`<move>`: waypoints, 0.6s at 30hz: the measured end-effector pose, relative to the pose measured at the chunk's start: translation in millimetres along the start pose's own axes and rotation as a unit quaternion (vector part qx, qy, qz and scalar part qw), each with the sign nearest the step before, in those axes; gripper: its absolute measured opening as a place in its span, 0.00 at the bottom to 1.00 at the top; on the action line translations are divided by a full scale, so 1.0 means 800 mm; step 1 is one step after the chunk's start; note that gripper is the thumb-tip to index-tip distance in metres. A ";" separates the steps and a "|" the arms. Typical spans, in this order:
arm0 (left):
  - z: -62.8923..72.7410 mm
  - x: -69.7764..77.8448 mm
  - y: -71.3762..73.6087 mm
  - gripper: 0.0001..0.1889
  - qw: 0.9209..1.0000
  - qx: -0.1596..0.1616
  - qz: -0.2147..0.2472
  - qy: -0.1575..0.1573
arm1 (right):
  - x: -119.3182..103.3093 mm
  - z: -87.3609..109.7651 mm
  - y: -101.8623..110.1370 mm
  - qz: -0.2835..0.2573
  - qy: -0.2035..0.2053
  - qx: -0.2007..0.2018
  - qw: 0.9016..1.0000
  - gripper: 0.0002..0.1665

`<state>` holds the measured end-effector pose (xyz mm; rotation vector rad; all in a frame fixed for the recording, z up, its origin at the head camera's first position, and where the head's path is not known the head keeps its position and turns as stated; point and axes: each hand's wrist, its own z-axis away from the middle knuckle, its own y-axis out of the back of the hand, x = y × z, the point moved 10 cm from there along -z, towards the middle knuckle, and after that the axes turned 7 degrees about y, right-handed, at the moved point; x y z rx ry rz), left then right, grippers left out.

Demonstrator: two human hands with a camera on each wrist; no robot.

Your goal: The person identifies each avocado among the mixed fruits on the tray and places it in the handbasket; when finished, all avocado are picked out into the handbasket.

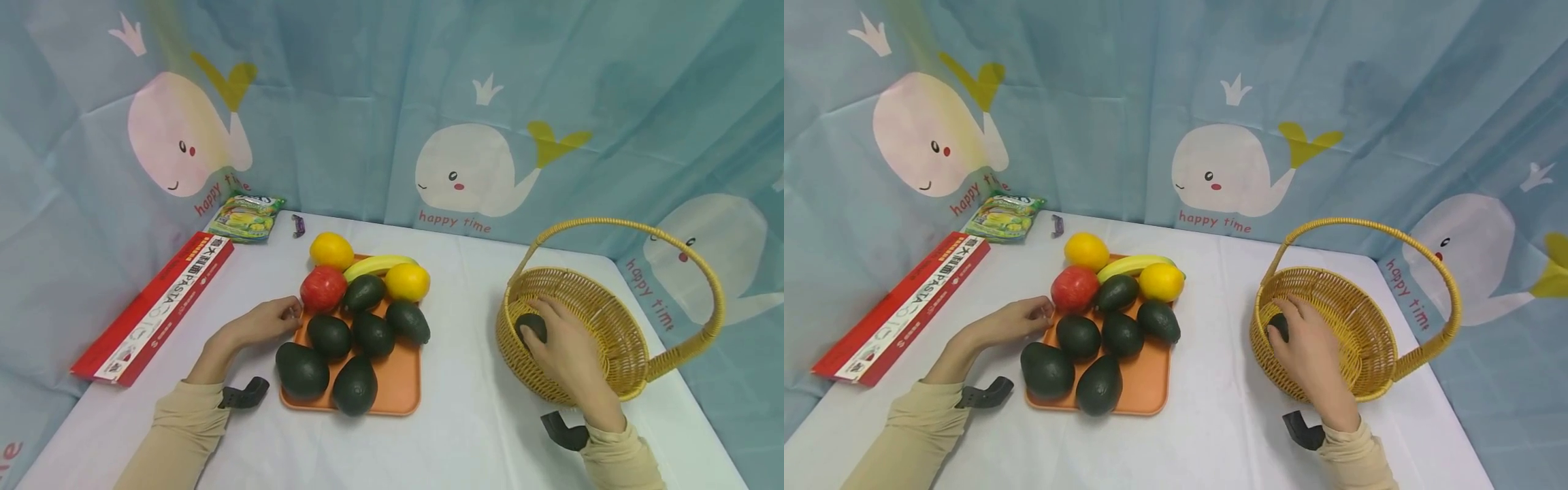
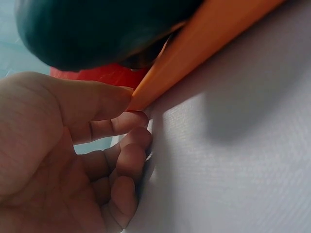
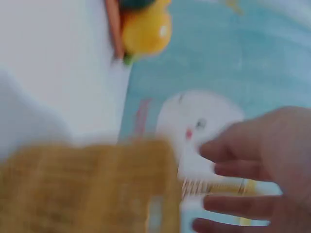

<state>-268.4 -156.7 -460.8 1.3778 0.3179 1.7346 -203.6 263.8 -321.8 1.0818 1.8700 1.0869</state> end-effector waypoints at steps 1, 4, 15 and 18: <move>0.000 0.000 0.000 0.09 1.000 0.000 0.000 0.001 | -0.015 -0.003 0.005 0.002 0.020 0.037 0.999 0.25; 0.000 0.000 0.000 0.09 1.000 0.000 0.004 0.001 | -0.065 -0.010 0.004 0.013 0.090 0.113 0.989 0.23; 0.002 -0.002 -0.002 0.09 1.000 0.000 0.010 -0.004 | -0.156 -0.053 -0.108 0.037 0.137 -0.025 0.990 0.36; 0.002 -0.001 -0.001 0.09 1.000 0.001 0.010 -0.005 | -0.164 -0.056 -0.132 0.041 0.142 -0.070 0.987 0.38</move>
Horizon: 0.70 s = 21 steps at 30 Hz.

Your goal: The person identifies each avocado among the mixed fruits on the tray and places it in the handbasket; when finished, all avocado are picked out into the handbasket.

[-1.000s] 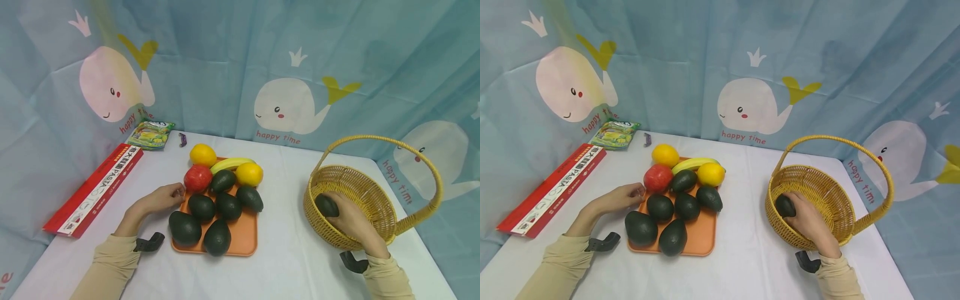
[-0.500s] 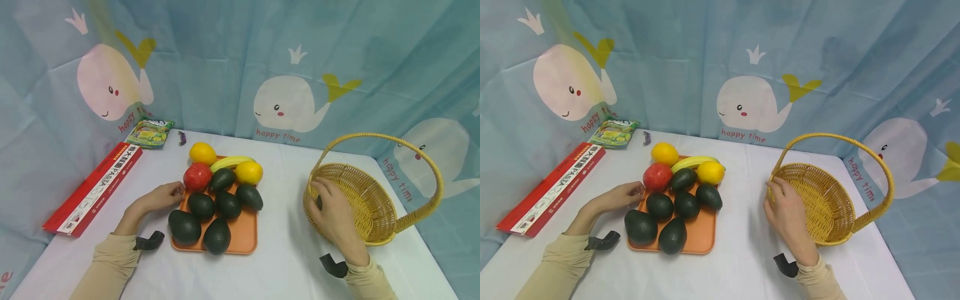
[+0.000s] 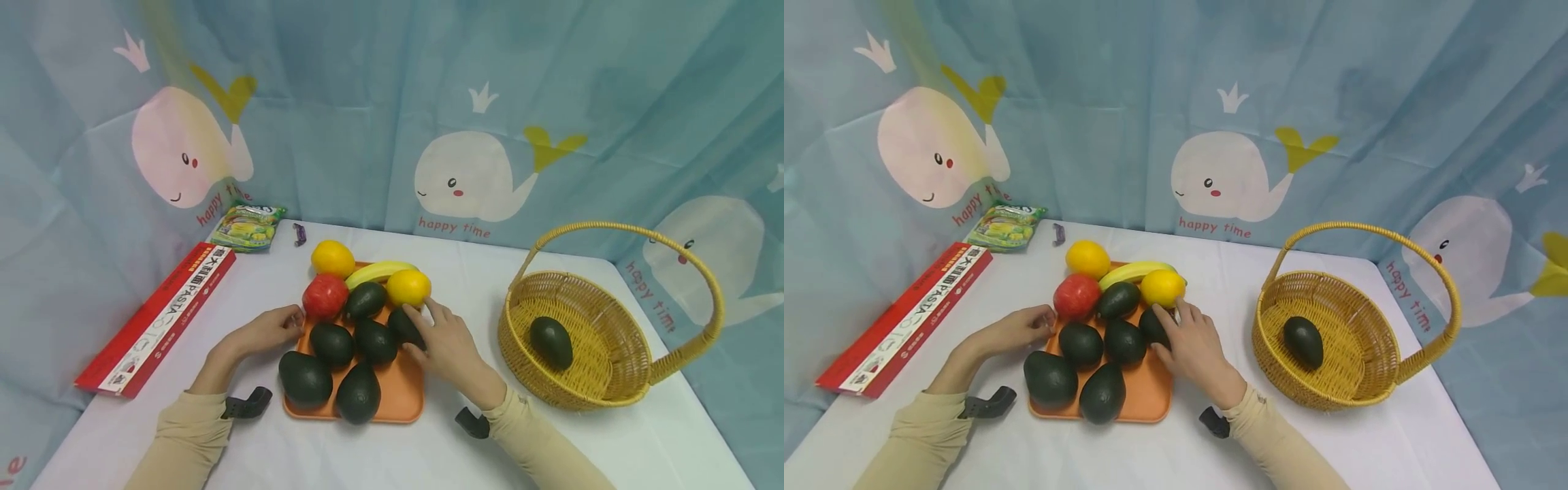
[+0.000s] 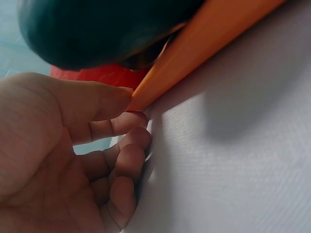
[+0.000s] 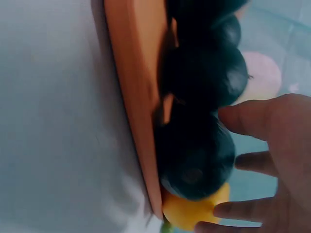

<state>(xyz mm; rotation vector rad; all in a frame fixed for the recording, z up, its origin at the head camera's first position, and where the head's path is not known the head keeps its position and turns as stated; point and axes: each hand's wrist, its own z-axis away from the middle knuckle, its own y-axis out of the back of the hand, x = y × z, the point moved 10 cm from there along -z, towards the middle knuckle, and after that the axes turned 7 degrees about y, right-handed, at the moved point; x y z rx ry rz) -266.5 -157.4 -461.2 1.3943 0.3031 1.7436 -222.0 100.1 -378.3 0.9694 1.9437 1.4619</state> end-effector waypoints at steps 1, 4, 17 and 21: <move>0.000 0.000 -0.001 0.09 1.000 0.001 0.000 -0.001 | -0.003 -0.001 -0.005 -0.001 0.003 -0.008 1.000 0.39; 0.001 0.000 -0.001 0.08 1.000 0.003 0.002 -0.001 | -0.009 -0.003 -0.011 0.001 0.013 -0.008 1.000 0.40; 0.003 -0.003 -0.003 0.09 1.000 -0.002 0.002 0.009 | 0.000 0.003 -0.001 -0.071 -0.007 0.019 0.997 0.39; 0.002 0.002 0.001 0.08 1.000 0.001 -0.002 0.003 | 0.028 0.022 0.053 -0.069 -0.043 0.090 0.993 0.40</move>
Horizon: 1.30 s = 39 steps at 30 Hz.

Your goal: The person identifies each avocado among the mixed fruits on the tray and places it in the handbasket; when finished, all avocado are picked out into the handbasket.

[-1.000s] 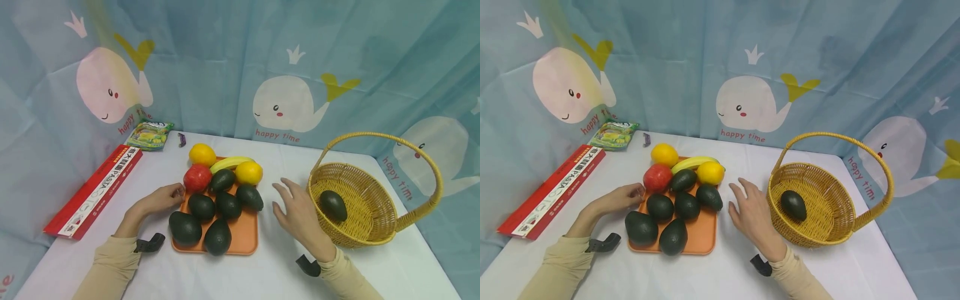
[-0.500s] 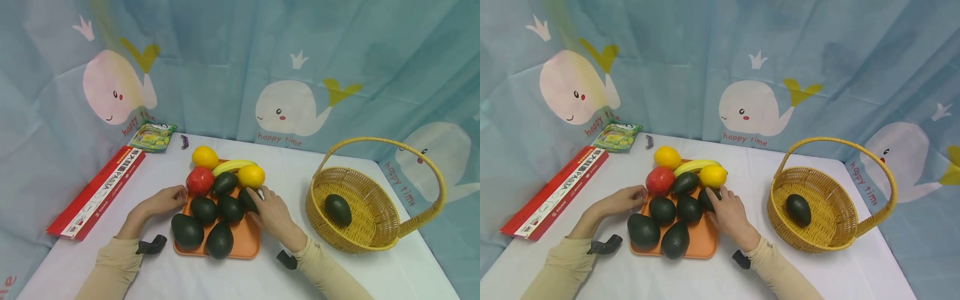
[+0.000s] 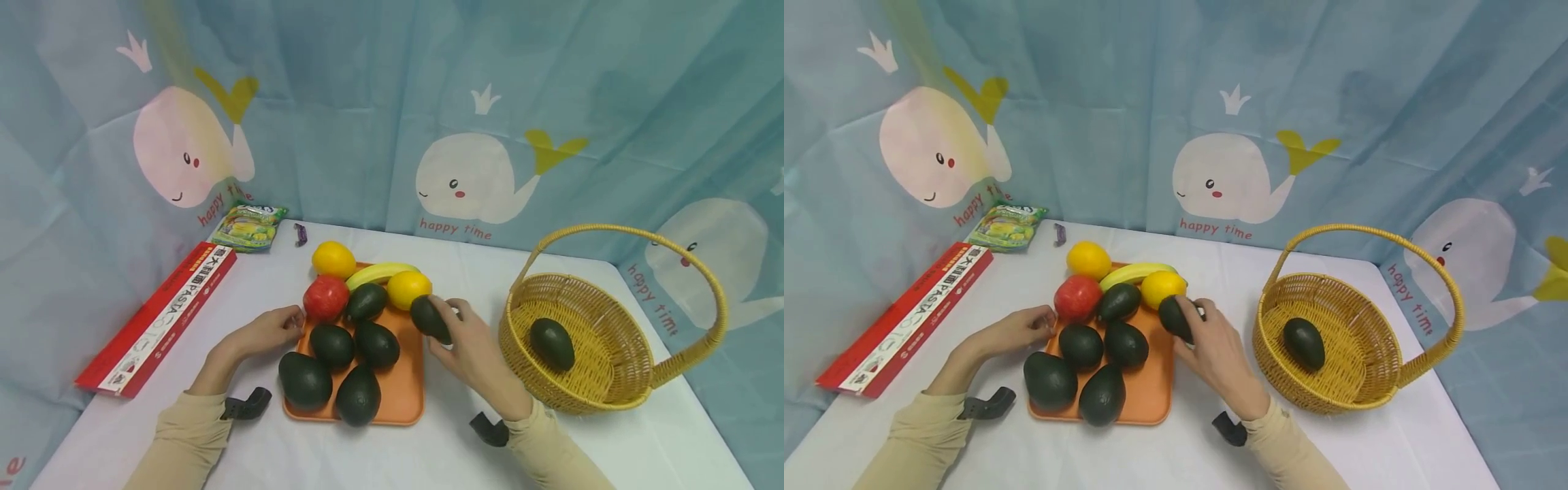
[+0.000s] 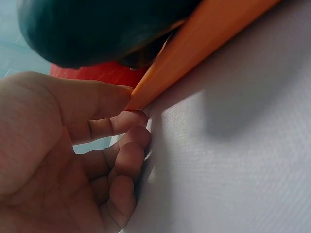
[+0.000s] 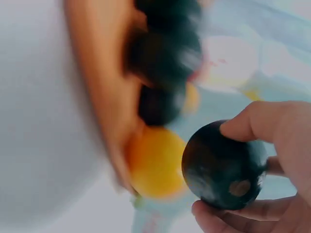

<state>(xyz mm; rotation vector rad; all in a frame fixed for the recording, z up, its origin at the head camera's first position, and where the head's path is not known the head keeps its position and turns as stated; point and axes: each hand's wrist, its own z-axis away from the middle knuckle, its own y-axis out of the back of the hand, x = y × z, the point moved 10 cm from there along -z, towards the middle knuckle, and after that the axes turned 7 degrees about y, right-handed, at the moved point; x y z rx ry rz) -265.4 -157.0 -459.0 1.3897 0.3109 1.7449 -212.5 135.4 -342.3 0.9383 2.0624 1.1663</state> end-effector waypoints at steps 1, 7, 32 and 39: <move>0.000 0.000 0.000 0.08 1.000 0.002 0.000 -0.002 | 0.008 0.004 0.018 0.002 -0.009 0.022 1.000 0.40; 0.001 0.004 0.004 0.07 1.000 0.008 0.001 -0.012 | 0.079 0.043 0.103 0.004 -0.112 0.112 0.987 0.39; -0.001 -0.005 0.000 0.09 1.000 0.007 -0.001 0.009 | 0.180 0.107 0.051 0.072 -0.204 -0.131 0.967 0.38; 0.002 -0.002 0.000 0.10 1.000 0.005 0.002 0.013 | 0.176 0.106 0.052 0.078 -0.211 -0.131 0.966 0.39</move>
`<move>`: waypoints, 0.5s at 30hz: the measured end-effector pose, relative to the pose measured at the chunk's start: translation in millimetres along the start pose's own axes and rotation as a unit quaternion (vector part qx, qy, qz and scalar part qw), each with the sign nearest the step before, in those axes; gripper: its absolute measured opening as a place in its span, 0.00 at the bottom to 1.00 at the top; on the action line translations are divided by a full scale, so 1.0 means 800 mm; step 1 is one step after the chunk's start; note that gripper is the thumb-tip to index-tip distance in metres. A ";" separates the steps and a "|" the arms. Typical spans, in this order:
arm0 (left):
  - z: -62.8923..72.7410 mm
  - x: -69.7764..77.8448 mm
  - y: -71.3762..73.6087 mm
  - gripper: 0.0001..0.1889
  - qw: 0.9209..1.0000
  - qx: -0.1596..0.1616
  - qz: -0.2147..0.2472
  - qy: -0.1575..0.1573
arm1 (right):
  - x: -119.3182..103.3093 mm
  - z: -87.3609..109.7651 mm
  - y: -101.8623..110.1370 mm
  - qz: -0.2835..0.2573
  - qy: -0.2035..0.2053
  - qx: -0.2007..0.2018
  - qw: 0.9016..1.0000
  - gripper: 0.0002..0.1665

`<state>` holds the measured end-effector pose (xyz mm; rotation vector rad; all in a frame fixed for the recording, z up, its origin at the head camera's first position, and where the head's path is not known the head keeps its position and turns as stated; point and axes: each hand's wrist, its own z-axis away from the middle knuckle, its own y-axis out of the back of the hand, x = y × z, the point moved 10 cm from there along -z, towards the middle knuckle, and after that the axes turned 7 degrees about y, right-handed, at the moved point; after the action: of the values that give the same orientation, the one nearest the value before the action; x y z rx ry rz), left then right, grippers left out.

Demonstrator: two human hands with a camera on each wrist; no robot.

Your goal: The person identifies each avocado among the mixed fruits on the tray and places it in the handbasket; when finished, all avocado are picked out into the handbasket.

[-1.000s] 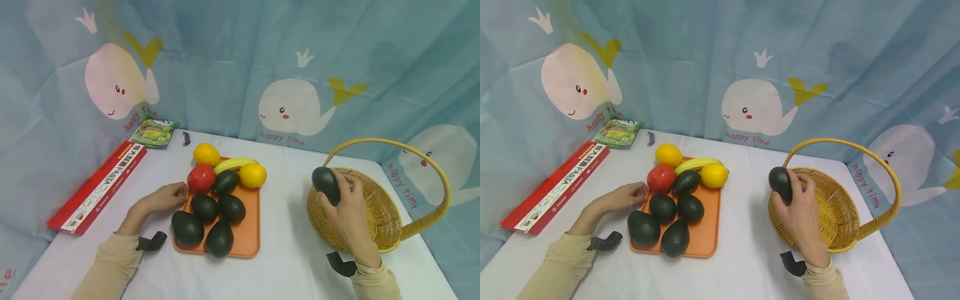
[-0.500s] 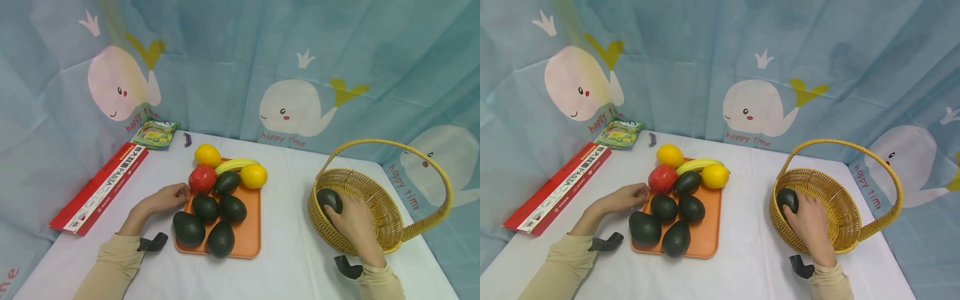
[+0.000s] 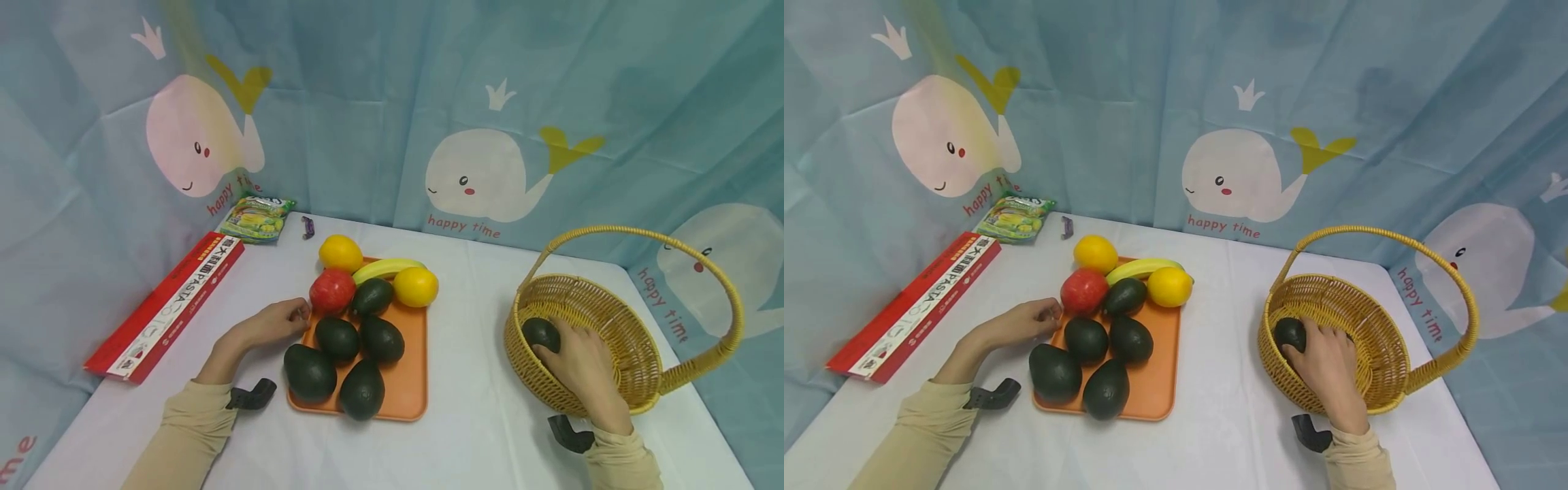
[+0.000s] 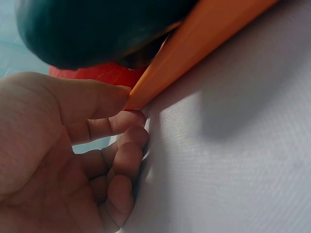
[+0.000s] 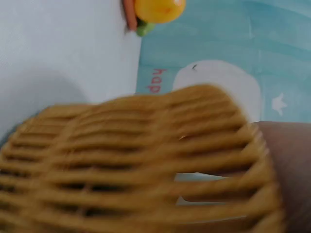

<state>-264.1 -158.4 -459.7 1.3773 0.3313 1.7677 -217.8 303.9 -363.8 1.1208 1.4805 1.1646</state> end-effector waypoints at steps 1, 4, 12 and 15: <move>0.000 0.000 0.000 0.10 1.000 0.000 -0.001 -0.002 | -0.003 0.000 0.003 -0.001 0.000 0.008 1.000 0.39; 0.000 0.001 0.000 0.10 1.000 -0.001 0.000 0.001 | -0.023 0.001 0.020 -0.015 0.013 0.055 0.998 0.36; -0.002 0.001 0.002 0.10 1.000 -0.001 -0.002 -0.001 | -0.159 0.006 0.045 -0.061 0.226 0.227 0.945 0.32; -0.002 0.000 0.001 0.10 1.000 -0.002 -0.002 0.000 | -0.229 0.013 0.019 -0.064 0.316 0.182 0.929 0.37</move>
<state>-265.7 -158.6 -459.6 1.3731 0.3301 1.7640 -175.2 128.4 -328.3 0.8965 2.3086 1.2521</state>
